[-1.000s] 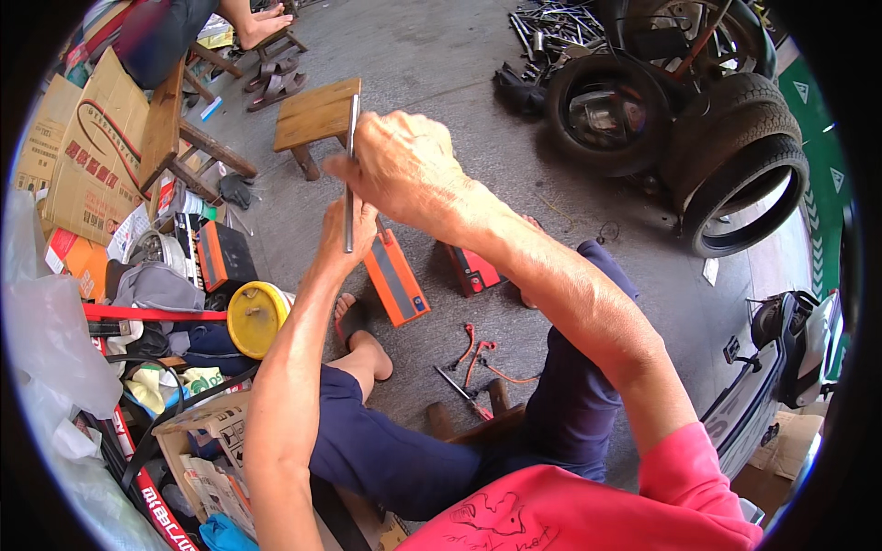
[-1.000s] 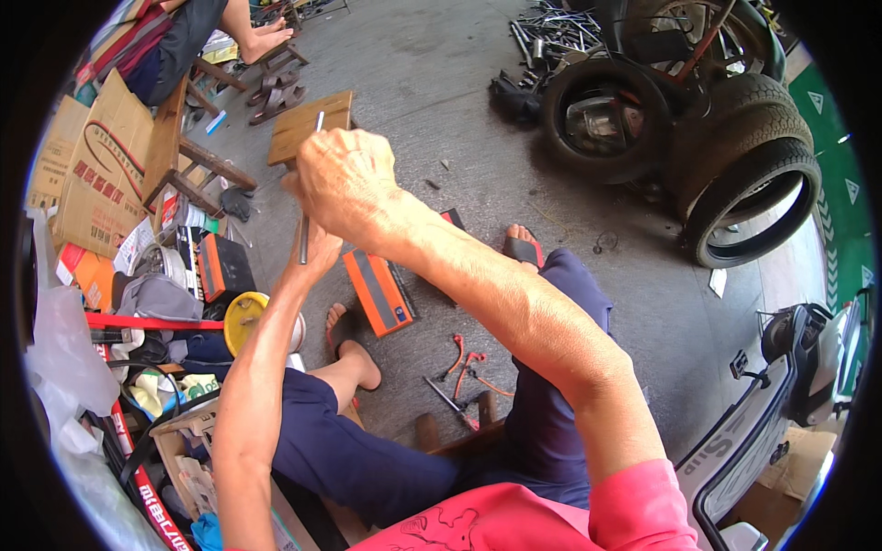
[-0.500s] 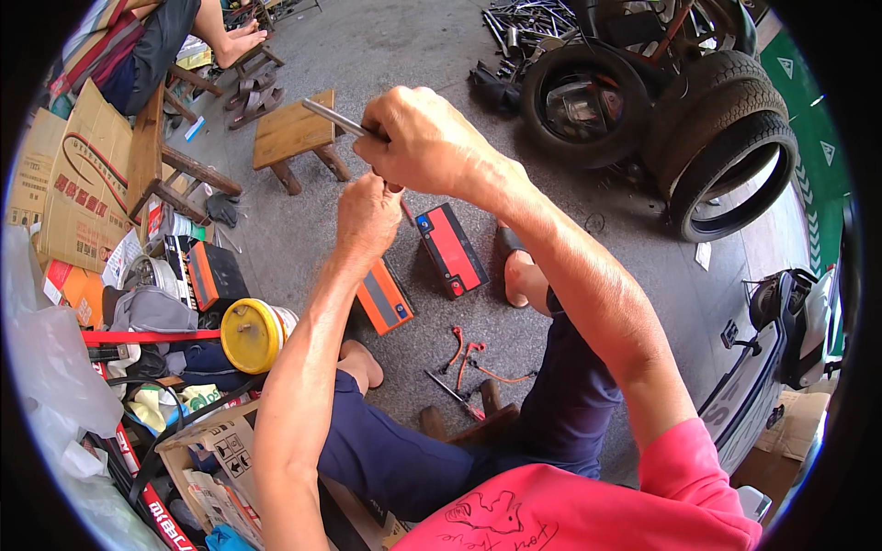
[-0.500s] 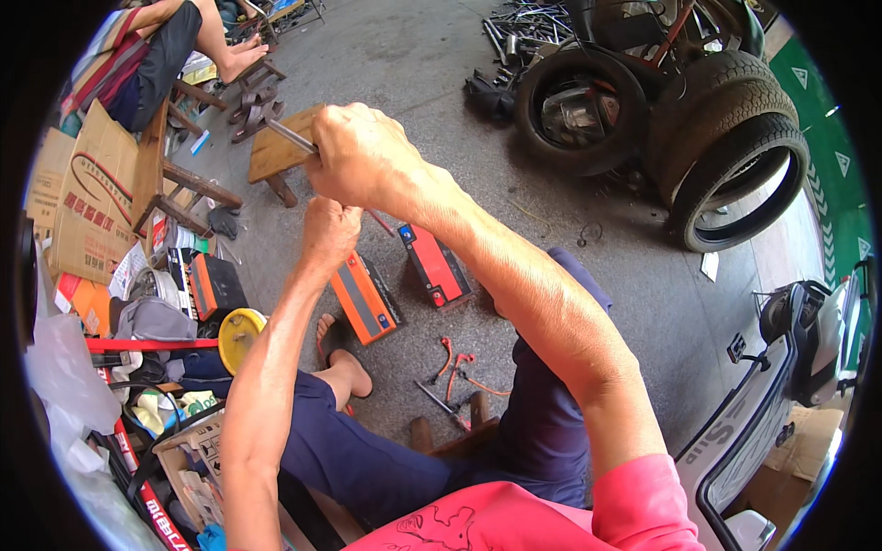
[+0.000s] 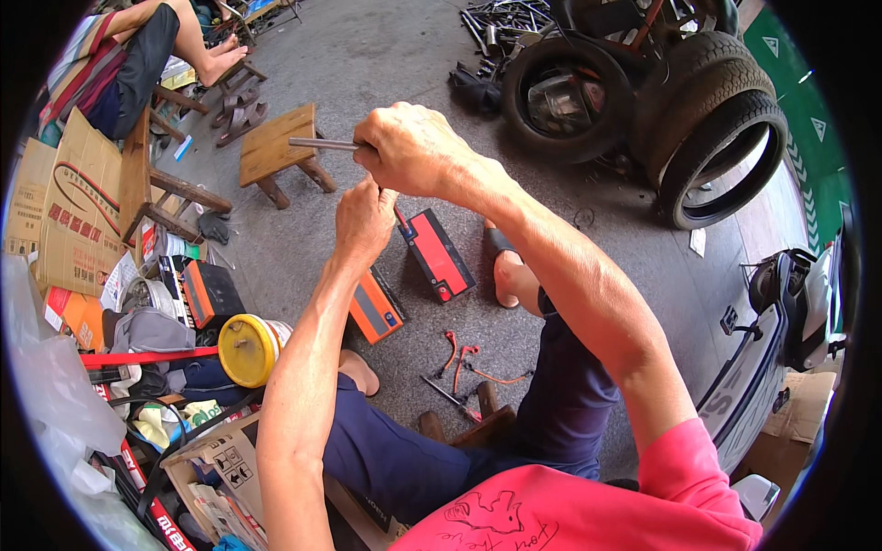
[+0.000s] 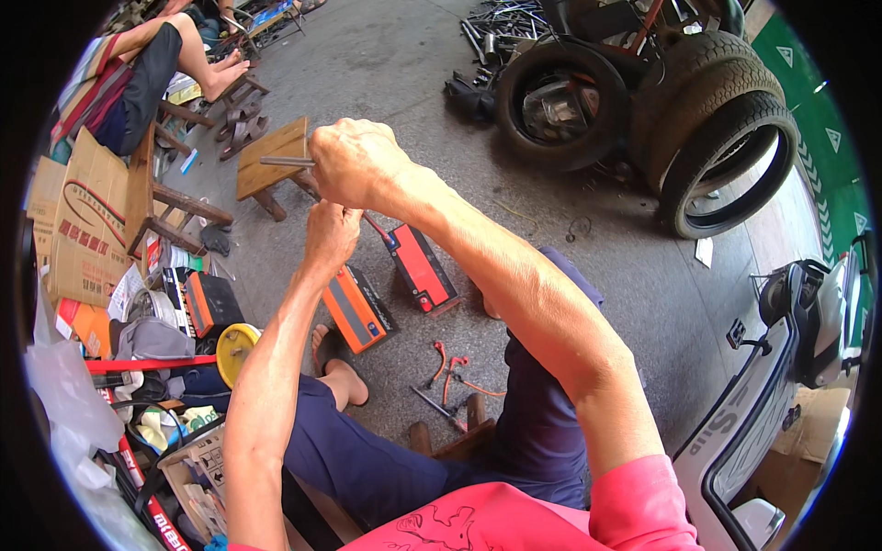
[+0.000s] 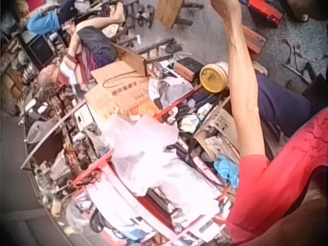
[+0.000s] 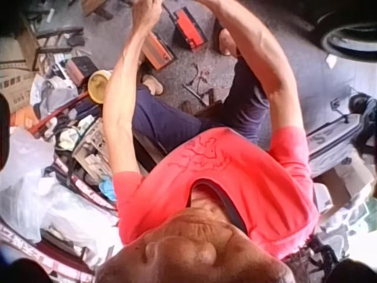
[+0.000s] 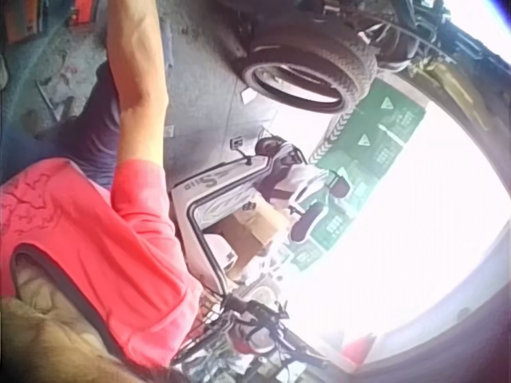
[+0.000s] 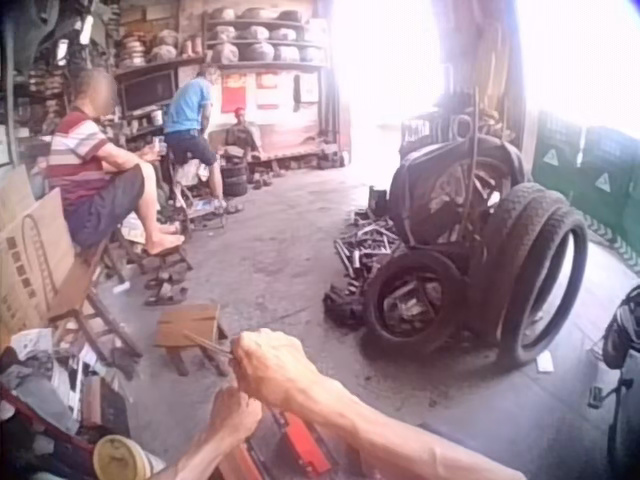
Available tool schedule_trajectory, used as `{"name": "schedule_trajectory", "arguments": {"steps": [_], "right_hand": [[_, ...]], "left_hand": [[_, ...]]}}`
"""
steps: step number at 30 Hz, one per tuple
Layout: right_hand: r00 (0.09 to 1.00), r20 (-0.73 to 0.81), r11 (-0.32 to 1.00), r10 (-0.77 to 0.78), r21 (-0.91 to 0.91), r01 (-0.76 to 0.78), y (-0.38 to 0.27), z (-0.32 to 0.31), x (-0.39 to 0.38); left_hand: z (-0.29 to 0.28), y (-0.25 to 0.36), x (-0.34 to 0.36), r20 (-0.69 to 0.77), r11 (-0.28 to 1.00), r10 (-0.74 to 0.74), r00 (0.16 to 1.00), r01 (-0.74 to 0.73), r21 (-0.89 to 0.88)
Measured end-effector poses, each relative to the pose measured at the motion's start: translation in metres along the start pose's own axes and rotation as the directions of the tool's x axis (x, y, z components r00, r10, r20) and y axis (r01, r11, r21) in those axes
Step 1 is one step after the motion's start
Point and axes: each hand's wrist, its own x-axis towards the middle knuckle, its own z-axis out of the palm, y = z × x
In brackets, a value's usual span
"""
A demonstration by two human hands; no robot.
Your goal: The person sits on the floor of a workshop and uses a metal file to scrape the terminals of two red and black batteries. They repeatedly file the metal contacts on the top of the batteries, occasionally lifting the file to inspect the surface. The workspace is cluttered with tires and boxes.
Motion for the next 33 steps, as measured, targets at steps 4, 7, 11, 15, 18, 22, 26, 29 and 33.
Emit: {"name": "schedule_trajectory", "arguments": {"steps": [4,7,11,15,18,22,26,29,33], "right_hand": [[0.999,-0.018,1.0,-0.027,-0.006,0.027,0.002,0.001,0.001],[0.999,-0.013,0.999,-0.037,-0.012,0.037,0.002,0.002,0.003],[0.992,-0.004,0.992,-0.126,-0.031,0.126,0.008,-0.001,0.002],[0.966,0.102,0.97,-0.238,-0.021,0.242,-0.002,-0.018,-0.001],[0.932,0.112,0.933,-0.345,-0.065,0.353,-0.008,-0.018,-0.003],[0.926,0.037,0.916,-0.376,-0.134,0.378,-0.009,-0.011,-0.004],[0.915,-0.087,0.915,-0.395,-0.134,0.382,-0.003,-0.003,-0.005],[0.92,-0.117,0.92,-0.374,-0.171,0.352,-0.002,-0.003,-0.008],[0.928,-0.141,0.932,-0.343,-0.172,0.319,-0.004,-0.006,-0.01]], "left_hand": [[0.001,0.001,0.001,0.02,0.999,-0.034,0.999,0.034,-0.001],[0.001,-0.002,0.001,0.009,0.999,-0.031,0.999,0.031,-0.007],[-0.001,-0.001,0.0,0.054,0.997,-0.047,0.997,0.051,-0.063],[-0.002,0.001,-0.007,0.003,0.994,0.009,1.0,-0.009,-0.111],[0.009,-0.006,-0.012,-0.148,0.978,0.107,0.983,-0.131,-0.165],[0.014,-0.018,-0.013,-0.159,0.991,0.094,0.983,-0.108,-0.082],[0.01,-0.015,-0.011,-0.068,0.993,0.059,0.996,-0.066,-0.094],[0.006,-0.004,-0.01,-0.102,0.989,0.129,0.986,-0.136,-0.06],[0.0,0.003,-0.009,-0.08,0.996,0.064,0.995,-0.069,-0.063]]}}
